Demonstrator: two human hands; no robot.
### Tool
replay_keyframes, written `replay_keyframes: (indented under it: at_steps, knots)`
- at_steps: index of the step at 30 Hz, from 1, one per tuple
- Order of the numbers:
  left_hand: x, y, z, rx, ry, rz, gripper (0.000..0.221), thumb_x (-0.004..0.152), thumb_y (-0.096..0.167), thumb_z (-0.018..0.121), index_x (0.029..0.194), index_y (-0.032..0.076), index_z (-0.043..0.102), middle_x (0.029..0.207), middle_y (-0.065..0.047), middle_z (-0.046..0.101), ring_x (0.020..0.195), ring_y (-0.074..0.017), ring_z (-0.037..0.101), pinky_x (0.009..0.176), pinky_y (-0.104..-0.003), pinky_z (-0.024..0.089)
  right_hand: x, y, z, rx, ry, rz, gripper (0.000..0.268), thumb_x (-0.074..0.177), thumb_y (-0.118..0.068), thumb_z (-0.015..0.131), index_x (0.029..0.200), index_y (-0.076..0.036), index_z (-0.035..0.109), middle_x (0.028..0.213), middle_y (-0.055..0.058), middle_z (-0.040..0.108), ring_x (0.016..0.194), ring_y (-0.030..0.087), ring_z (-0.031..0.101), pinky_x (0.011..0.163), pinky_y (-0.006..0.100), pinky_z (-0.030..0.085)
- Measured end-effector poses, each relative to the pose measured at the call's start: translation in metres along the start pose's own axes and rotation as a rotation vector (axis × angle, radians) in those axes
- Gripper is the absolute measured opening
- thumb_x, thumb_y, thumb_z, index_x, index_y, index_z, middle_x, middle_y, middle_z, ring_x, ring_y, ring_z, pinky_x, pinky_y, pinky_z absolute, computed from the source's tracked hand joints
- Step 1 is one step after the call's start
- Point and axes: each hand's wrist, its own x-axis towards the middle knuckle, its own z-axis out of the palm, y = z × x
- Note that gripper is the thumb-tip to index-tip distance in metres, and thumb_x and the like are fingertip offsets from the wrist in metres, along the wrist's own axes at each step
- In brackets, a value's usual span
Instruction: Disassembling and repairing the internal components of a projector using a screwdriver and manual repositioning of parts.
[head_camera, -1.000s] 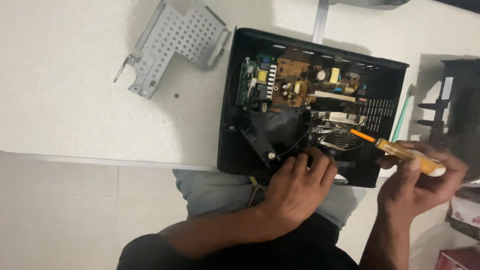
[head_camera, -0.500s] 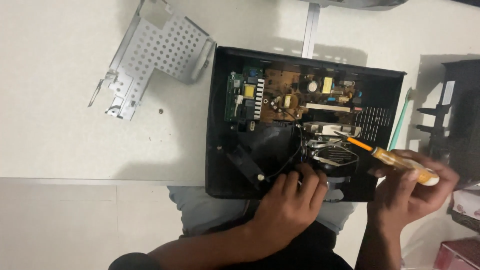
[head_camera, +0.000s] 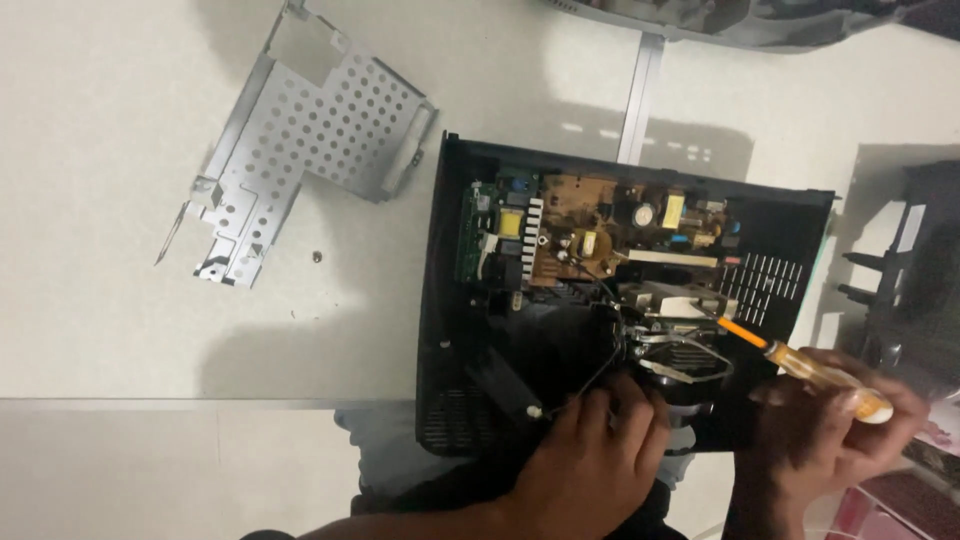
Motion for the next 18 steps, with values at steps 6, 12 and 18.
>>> replay_keyframes:
  at_steps: [6, 12, 18]
  knots:
    - [0.0036, -0.0054, -0.0022, -0.040, 0.048, 0.000, 0.025, 0.109, 0.013, 0.047, 0.118, 0.001, 0.067, 0.109, -0.023, 0.063, 0.076, -0.0272, 0.059, 0.073, -0.034, 0.051, 0.0007, 0.0000, -0.0040, 0.066, -0.016, 0.055, 0.029, 0.114, -0.030, 0.063, 0.130, -0.018, 0.042, 0.120, 0.016, 0.061, 0.104, 0.029, 0.065, 0.076, 0.034, 0.060]
    - [0.0042, -0.0053, -0.0025, -0.051, 0.041, -0.008, 0.025, 0.110, 0.013, 0.048, 0.119, 0.000, 0.067, 0.110, -0.023, 0.063, 0.077, -0.0274, 0.060, 0.075, -0.036, 0.053, 0.0035, 0.0019, -0.0069, 0.121, -0.051, 0.072, 0.030, 0.109, -0.034, 0.070, 0.130, -0.024, 0.050, 0.123, 0.005, 0.065, 0.102, 0.021, 0.067, 0.067, 0.026, 0.060]
    - [0.0039, -0.0057, -0.0041, -0.061, 0.021, -0.018, 0.024, 0.113, 0.020, 0.050, 0.117, 0.003, 0.067, 0.112, -0.020, 0.064, 0.084, -0.0272, 0.063, 0.079, -0.034, 0.053, 0.0025, -0.0039, -0.0004, 0.076, 0.006, 0.089, 0.031, 0.111, -0.031, 0.070, 0.128, -0.018, 0.047, 0.120, 0.013, 0.065, 0.098, 0.024, 0.068, 0.078, 0.032, 0.063]
